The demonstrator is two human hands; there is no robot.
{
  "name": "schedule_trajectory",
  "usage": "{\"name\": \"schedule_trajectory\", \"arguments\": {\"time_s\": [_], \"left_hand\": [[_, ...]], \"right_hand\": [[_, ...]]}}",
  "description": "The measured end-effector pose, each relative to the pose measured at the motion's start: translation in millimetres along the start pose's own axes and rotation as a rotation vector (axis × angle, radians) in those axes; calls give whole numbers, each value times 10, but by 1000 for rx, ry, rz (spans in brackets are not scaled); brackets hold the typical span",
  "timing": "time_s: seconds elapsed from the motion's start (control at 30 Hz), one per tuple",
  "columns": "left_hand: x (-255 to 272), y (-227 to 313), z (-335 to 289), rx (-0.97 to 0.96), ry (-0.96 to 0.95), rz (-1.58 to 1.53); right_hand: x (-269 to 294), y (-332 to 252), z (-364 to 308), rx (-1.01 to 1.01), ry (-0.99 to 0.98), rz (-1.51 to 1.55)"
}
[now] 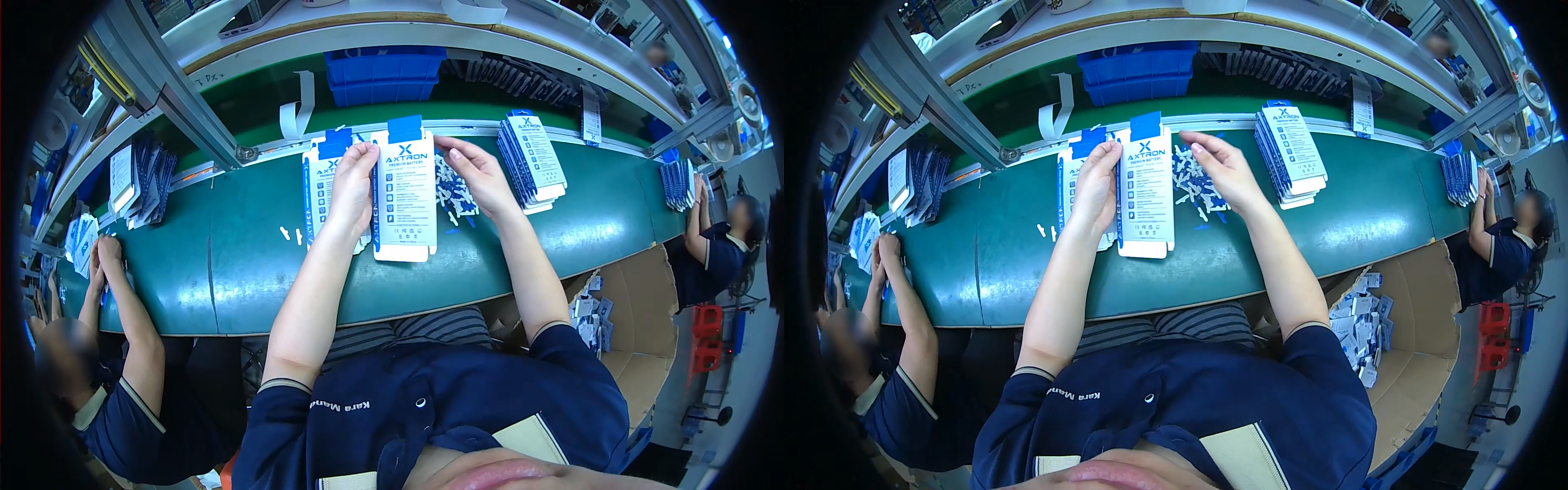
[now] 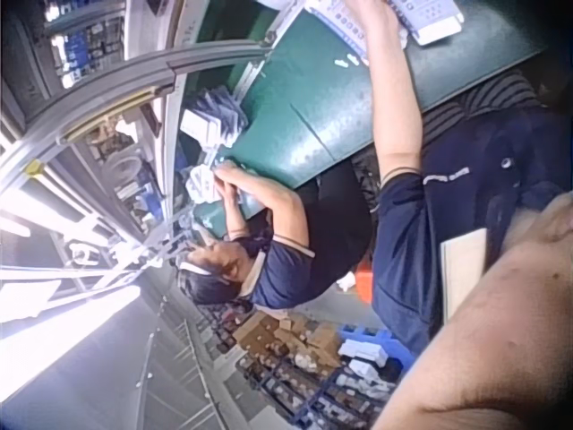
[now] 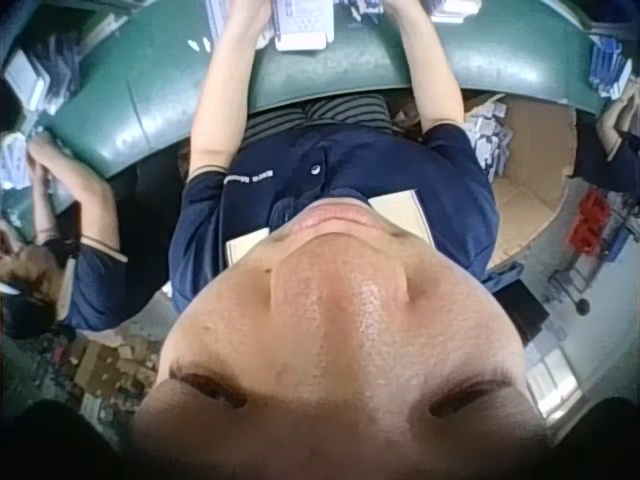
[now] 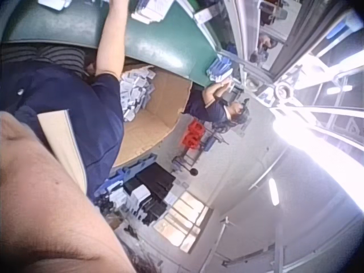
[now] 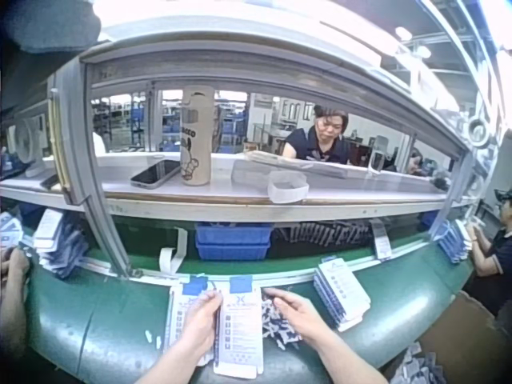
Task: The person assembles small batteries into rectangular cardboard boxes at a factory workstation. They pick up batteries from a pile on the green table, insert them into the boxes, and then fold the flaps to close the packaging. The process is repeated continuously with multiple units.
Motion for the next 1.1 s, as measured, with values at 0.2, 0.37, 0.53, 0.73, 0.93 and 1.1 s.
{"name": "schedule_trajectory", "arguments": {"time_s": [0.2, 0.37, 0.53, 0.73, 0.93, 1.1], "left_hand": [[-117, 41, -91, 26, -16, 166], [-169, 12, -79, -98, -155, 19], [-265, 64, -118, -175, -159, -40], [-357, 90, -200, -180, -304, 70], [-473, 115, -288, -435, -452, 513], [-513, 61, -333, -427, -457, 661]], "right_hand": [[-106, -42, -40, 53, -18, -183], [-378, 49, -168, -257, -311, 414], [-580, -67, -226, -253, -481, 484], [-583, -161, -274, -202, -538, 458], [-133, -369, -210, -31, -118, 593], [15, -398, -184, 91, -16, 487]]}}
Point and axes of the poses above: each hand's wrist, its own z-axis towards the middle knuckle, its own x-axis out of the back of the hand, y = z × x, the point moved 6 cm from there along z, towards the middle knuckle, and after that the axes turned 3 degrees about x, right-handed, at the moved point
